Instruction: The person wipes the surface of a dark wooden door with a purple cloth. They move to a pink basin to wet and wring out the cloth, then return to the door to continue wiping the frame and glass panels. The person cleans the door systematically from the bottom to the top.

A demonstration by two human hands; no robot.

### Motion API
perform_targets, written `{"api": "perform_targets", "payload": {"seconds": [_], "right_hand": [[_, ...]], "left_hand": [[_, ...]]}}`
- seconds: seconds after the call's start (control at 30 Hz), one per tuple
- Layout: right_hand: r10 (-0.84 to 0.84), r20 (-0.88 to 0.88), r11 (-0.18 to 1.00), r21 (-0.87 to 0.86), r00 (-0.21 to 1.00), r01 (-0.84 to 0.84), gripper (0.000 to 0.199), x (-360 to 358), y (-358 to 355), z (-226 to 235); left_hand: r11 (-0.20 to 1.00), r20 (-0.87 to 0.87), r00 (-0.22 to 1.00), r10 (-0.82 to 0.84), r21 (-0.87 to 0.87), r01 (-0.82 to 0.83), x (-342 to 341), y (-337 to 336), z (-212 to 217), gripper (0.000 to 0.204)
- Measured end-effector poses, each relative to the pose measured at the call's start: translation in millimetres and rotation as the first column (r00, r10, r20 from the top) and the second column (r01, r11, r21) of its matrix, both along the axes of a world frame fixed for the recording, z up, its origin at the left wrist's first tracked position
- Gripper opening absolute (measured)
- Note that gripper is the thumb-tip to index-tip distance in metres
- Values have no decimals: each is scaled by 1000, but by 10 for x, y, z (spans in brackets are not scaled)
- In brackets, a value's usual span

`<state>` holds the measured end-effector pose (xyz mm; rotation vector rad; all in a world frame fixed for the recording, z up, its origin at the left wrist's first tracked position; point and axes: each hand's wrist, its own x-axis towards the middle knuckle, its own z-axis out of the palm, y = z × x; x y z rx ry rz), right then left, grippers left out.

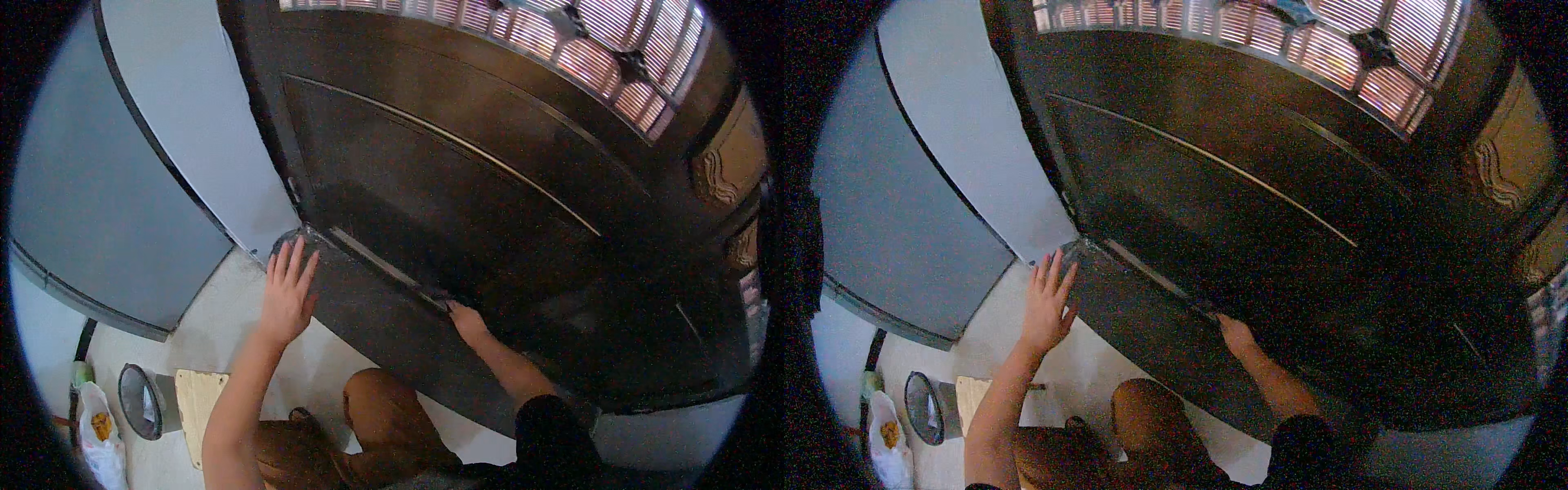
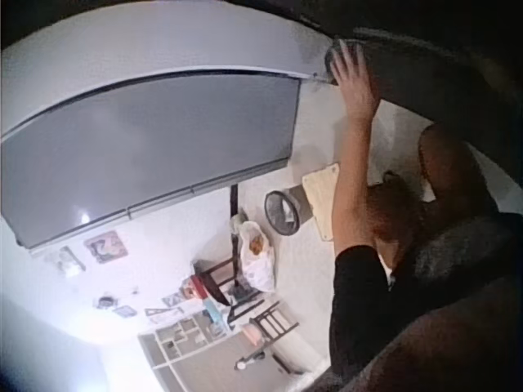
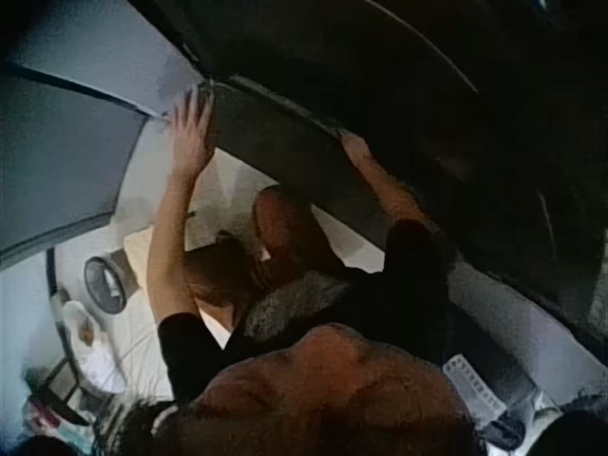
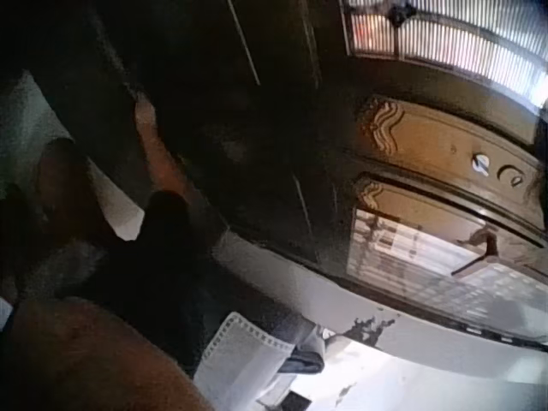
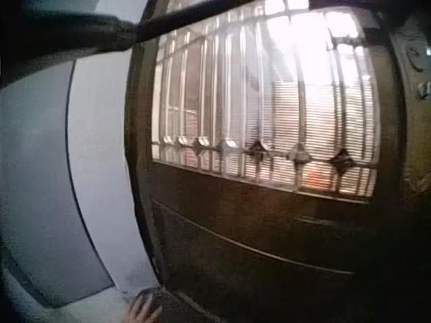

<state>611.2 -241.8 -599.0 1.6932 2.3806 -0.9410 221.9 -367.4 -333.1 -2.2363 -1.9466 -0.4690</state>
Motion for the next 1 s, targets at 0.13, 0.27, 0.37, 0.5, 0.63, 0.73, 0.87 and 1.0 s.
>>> {"api": "perform_targets", "payload": {"seconds": [0.13,0.27,0.37,0.5,0.63,0.73,0.87,1.0], "right_hand": [[465,328,712,413,822,-568,43,111,65,-103],[322,422,718,475,848,-509,49,-612,137,1854],[54,380,491,795,923,-356,58,-858,81,2974],[166,271,190,935,948,-300,56,-941,243,2491],[332,328,733,501,884,-461,39,-610,206,872],[467,496,652,366,732,-664,41,-92,58,-40],[458,625,517,391,632,-761,49,28,17,183],[400,480,643,460,781,-612,52,-643,258,1746]], "left_hand": [[999,34,998,46,-17,-45,-253,-257,-102,80],[995,74,992,99,16,-101,-287,-386,-287,81],[994,78,991,113,-5,-113,-173,-363,-294,82],[997,77,994,76,12,-77,-100,-360,-55,81],[997,99,992,81,-3,-81,-134,-498,-11,80],[995,100,991,85,-69,-78,-214,-678,76,82],[992,132,984,120,-40,-116,-619,-822,-63,81],[993,223,968,112,-48,-104,-632,-701,-257,79]]}}
